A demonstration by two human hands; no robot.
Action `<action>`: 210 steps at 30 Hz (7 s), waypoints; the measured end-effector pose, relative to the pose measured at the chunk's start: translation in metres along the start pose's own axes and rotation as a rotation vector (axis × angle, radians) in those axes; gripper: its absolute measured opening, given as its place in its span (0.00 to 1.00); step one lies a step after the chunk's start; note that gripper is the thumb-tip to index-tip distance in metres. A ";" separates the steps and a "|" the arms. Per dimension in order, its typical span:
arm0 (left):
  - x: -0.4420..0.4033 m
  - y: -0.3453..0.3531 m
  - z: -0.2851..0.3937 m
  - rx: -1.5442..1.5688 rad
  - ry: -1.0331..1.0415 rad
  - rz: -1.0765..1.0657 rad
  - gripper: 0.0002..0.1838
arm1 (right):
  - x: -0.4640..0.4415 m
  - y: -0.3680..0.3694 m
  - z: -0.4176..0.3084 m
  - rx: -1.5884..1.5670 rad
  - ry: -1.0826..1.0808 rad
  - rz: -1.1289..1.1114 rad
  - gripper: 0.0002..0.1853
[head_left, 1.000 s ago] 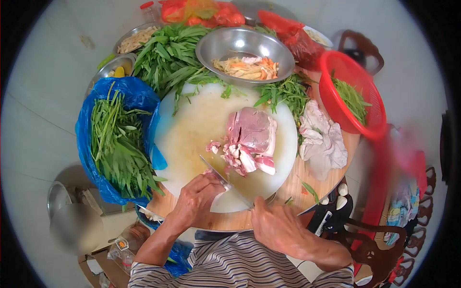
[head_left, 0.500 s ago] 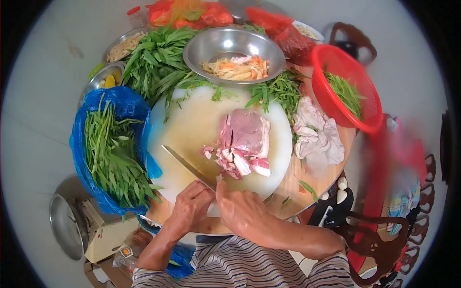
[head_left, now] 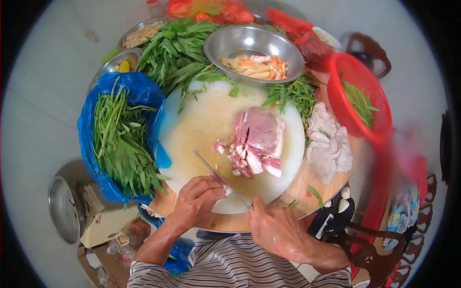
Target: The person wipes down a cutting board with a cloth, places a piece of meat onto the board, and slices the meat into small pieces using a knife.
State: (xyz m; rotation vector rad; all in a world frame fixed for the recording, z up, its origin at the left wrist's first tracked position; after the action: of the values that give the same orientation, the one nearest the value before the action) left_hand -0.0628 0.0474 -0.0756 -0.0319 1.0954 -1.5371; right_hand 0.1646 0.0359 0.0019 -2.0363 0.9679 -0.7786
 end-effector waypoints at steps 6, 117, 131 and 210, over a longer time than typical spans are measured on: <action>-0.001 0.006 -0.001 -0.010 0.007 -0.078 0.17 | -0.006 0.007 0.004 0.019 -0.023 -0.017 0.10; 0.005 -0.008 -0.007 0.018 -0.041 -0.114 0.12 | 0.000 0.009 -0.009 0.025 0.025 -0.073 0.12; 0.009 -0.004 -0.009 0.074 -0.071 -0.056 0.13 | -0.054 0.012 -0.029 -0.004 -0.033 -0.047 0.09; 0.018 -0.006 -0.002 -0.021 -0.119 0.043 0.10 | 0.008 -0.005 0.003 0.237 -0.016 -0.107 0.12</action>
State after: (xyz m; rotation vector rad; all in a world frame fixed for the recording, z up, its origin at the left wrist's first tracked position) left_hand -0.0737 0.0336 -0.0826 -0.1125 1.0117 -1.4663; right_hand 0.1734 0.0324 0.0061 -1.8953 0.7253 -0.8883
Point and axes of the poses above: each hand's wrist, its own x-axis away from the middle knuckle, its own y-axis out of the palm, z = x × y, the point moved 2 cm from there along -x, towards the middle knuckle, and after that the axes turned 1 degree about z, right-handed, at the moved point
